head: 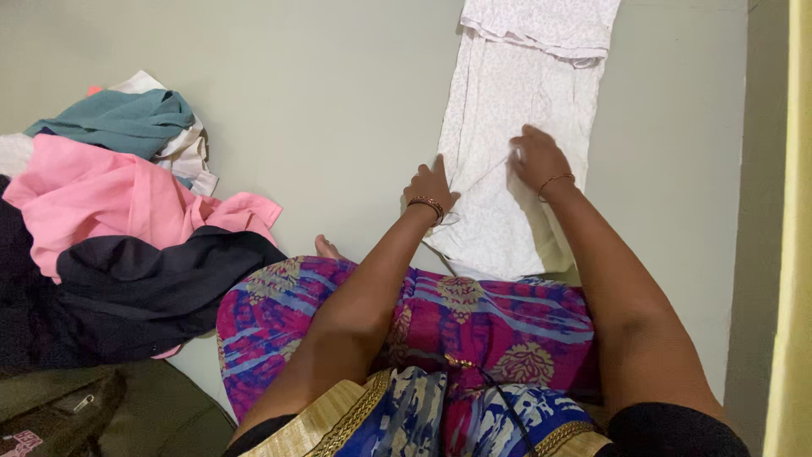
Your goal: The person folds a white shirt by hand while sitting on the floor, smoothing the fabric and aligning the sleeves.
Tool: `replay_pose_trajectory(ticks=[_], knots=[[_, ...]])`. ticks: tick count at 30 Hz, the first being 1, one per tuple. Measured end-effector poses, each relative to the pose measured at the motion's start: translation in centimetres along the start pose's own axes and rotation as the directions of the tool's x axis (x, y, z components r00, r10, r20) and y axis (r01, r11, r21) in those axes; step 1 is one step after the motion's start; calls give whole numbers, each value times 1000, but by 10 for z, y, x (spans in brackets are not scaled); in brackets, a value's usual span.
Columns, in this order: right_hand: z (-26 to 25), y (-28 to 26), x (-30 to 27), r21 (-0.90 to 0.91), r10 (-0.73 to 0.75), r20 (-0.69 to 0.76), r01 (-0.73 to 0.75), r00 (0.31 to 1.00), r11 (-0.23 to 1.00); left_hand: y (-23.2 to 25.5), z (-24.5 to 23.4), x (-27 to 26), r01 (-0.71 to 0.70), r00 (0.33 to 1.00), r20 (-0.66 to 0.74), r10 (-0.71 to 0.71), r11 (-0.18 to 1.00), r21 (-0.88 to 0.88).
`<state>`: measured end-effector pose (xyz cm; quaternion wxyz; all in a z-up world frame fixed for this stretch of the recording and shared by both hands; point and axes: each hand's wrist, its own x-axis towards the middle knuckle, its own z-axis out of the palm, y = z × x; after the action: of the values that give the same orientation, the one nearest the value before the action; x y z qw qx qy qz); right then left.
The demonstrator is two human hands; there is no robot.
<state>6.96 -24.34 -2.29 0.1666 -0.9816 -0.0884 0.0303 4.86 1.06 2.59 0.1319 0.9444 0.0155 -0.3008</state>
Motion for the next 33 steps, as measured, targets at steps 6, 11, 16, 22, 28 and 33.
replay_pose_trajectory(ticks=[6,11,16,22,28,33], knots=[[-22,6,-34,81,396,-96,-390,913,917,2,2,-20,35,998,-51,-45,984,-176],[-23,13,-68,23,701,53,-703,711,711,-12,43,-9,-24,991,-130,-16,952,-304],[-16,28,-97,74,811,179,-830,557,553,-25,85,18,-126,958,-287,9,911,-392],[-10,7,-143,198,792,365,-872,489,447,-40,96,12,-89,986,-165,15,889,-449],[-25,-16,-156,86,801,326,-860,502,504,-43,98,1,-134,985,-160,67,880,-456],[-22,-31,-158,68,810,278,-852,516,519,-45,85,-7,-111,979,-206,-1,840,-531]])
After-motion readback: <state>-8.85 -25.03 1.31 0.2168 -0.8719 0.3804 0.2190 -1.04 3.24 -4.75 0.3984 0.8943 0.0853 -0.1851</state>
